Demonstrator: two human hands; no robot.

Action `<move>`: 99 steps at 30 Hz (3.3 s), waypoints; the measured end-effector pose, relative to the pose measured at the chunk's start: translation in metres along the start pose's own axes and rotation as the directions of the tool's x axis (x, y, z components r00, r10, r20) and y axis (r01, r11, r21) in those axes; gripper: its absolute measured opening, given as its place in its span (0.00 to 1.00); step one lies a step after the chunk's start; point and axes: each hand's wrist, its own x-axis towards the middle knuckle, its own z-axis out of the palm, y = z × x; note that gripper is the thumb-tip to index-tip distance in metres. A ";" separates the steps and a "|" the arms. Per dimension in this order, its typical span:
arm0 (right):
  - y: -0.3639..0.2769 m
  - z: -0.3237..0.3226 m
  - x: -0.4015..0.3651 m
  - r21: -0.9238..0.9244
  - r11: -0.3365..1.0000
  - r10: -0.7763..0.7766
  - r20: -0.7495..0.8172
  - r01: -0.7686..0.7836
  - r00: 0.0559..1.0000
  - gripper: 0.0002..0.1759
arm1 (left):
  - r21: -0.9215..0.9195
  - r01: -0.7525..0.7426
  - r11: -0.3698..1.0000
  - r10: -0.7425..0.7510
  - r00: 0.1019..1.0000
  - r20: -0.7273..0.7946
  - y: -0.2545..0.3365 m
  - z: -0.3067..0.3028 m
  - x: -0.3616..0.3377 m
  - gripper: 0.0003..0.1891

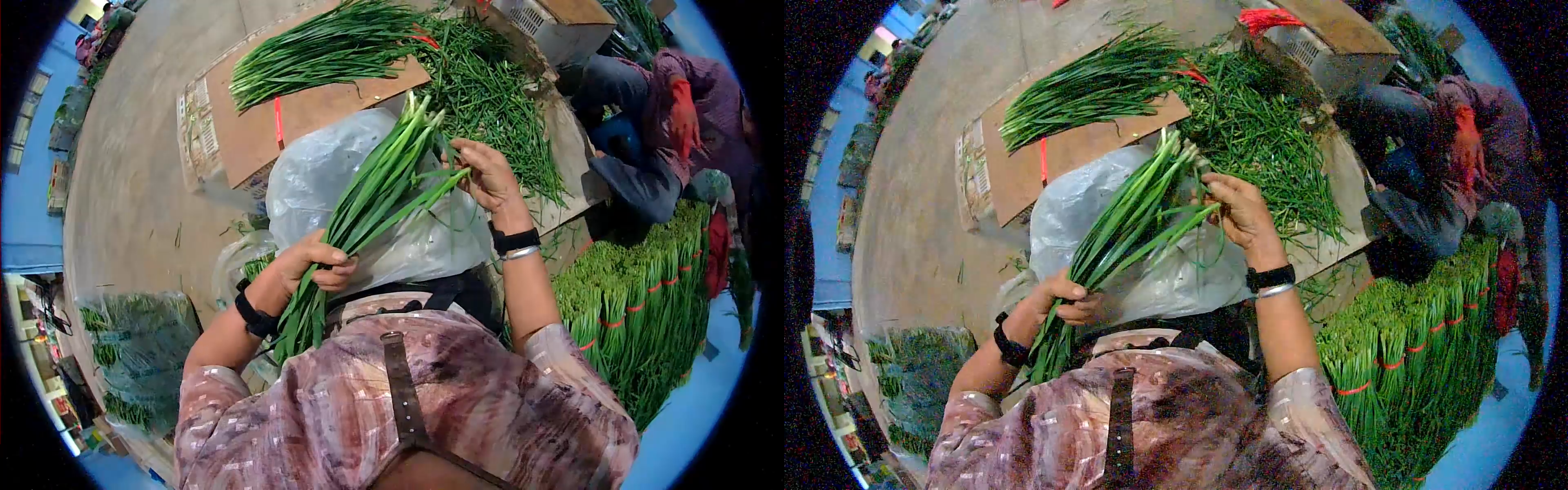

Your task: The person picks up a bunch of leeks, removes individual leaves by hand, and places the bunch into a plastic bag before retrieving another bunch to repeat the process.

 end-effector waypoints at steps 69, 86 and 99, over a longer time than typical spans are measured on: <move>-0.027 -0.010 0.141 -0.856 0.516 0.386 0.195 -0.036 0.901 0.19 | -0.015 0.037 0.999 -0.038 0.996 -0.076 -0.018 -0.022 0.005 0.10; -0.041 0.021 0.040 -0.867 -0.046 -0.319 0.483 0.496 0.815 0.15 | -0.115 -0.060 0.992 0.057 0.998 -0.028 -0.024 -0.017 0.005 0.17; -0.042 0.095 0.059 -0.239 0.943 -0.112 0.426 0.231 0.898 0.23 | -0.347 -0.067 0.935 0.097 0.993 0.070 -0.039 -0.026 0.009 0.19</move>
